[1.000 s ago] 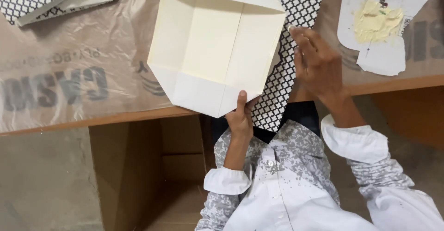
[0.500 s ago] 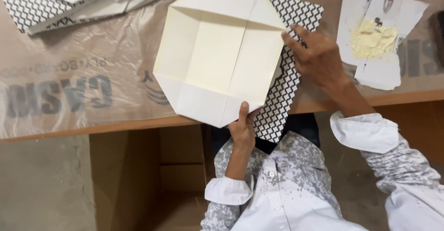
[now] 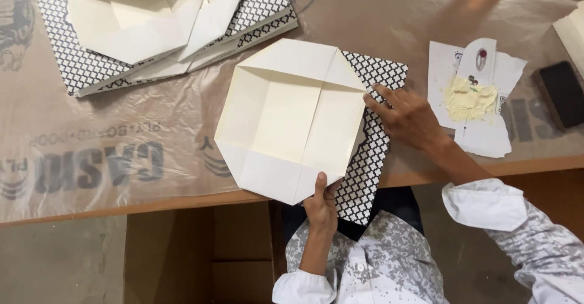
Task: Folding and assembling cardboard box components at a workspace.
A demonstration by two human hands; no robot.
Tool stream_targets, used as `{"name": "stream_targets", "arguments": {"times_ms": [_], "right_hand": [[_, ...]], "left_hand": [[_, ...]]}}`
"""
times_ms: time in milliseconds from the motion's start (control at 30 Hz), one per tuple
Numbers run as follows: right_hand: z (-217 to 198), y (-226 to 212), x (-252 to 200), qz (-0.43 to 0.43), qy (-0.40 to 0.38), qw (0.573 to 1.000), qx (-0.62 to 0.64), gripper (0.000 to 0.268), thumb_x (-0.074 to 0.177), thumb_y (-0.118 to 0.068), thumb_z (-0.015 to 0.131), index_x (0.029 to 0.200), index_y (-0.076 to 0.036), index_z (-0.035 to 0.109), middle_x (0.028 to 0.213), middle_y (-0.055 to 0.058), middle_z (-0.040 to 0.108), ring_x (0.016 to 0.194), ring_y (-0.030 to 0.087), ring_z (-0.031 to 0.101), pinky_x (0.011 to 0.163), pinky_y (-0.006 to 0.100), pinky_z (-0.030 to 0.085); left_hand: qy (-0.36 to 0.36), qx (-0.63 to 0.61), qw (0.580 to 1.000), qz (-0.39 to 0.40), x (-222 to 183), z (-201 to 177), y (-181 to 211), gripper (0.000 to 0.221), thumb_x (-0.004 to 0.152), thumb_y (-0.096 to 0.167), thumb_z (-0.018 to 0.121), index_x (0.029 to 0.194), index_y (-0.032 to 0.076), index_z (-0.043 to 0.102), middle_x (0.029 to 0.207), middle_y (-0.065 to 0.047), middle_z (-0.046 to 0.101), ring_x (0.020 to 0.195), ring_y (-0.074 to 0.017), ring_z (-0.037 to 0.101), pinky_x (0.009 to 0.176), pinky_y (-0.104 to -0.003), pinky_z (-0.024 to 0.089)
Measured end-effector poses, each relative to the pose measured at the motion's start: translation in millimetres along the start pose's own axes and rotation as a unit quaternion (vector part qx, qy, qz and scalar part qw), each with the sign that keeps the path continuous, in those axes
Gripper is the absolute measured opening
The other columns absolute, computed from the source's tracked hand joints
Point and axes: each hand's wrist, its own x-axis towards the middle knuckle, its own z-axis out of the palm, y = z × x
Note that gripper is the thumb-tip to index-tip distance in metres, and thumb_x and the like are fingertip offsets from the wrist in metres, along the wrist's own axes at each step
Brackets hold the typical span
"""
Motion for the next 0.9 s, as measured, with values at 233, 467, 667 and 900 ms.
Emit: {"name": "stream_targets", "arguments": {"times_ms": [233,467,667,900], "right_hand": [[-1,-5,-1,0.018,0.026,0.999,0.013,0.057,0.074,-0.005,0.072,0.13,-0.012,0.064,0.126,0.012,0.065,0.079,0.025,0.064,0.07,0.039,0.055],[2,-1,-3,-0.009,0.005,1.0,-0.006,0.056,0.073,-0.003,0.071,0.129,-0.01,0.064,0.129,0.01,0.066,0.085,0.024,0.067,0.074,0.038,0.056],[0,2,-6,-0.017,0.016,0.999,0.023,0.057,0.074,-0.004,0.072,0.13,-0.01,0.064,0.129,0.012,0.065,0.085,0.025,0.066,0.076,0.04,0.056],[-2,-12,-3,0.121,0.058,0.959,0.248,0.052,0.082,0.001,0.061,0.132,-0.011,0.061,0.129,0.011,0.064,0.099,0.03,0.069,0.086,0.043,0.056]], "left_hand": [[-0.004,-0.003,1.0,0.002,-1,4,3,0.055,0.094,0.023,0.071,0.136,-0.006,0.049,0.123,-0.017,0.064,0.106,-0.0235,0.07,0.093,-0.037,0.064],[0.001,-0.019,1.0,0.0,-2,8,8,0.054,0.094,0.02,0.07,0.137,-0.003,0.048,0.125,-0.015,0.063,0.108,-0.0217,0.069,0.092,-0.035,0.063],[-0.014,-0.029,0.999,0.019,-1,5,4,0.051,0.096,0.019,0.069,0.137,-0.004,0.048,0.124,-0.015,0.063,0.108,-0.0221,0.069,0.091,-0.037,0.063],[-0.004,-0.018,1.0,0.015,-2,2,2,0.052,0.095,0.02,0.069,0.137,-0.003,0.048,0.126,-0.014,0.063,0.109,-0.0218,0.069,0.092,-0.036,0.063]]}}
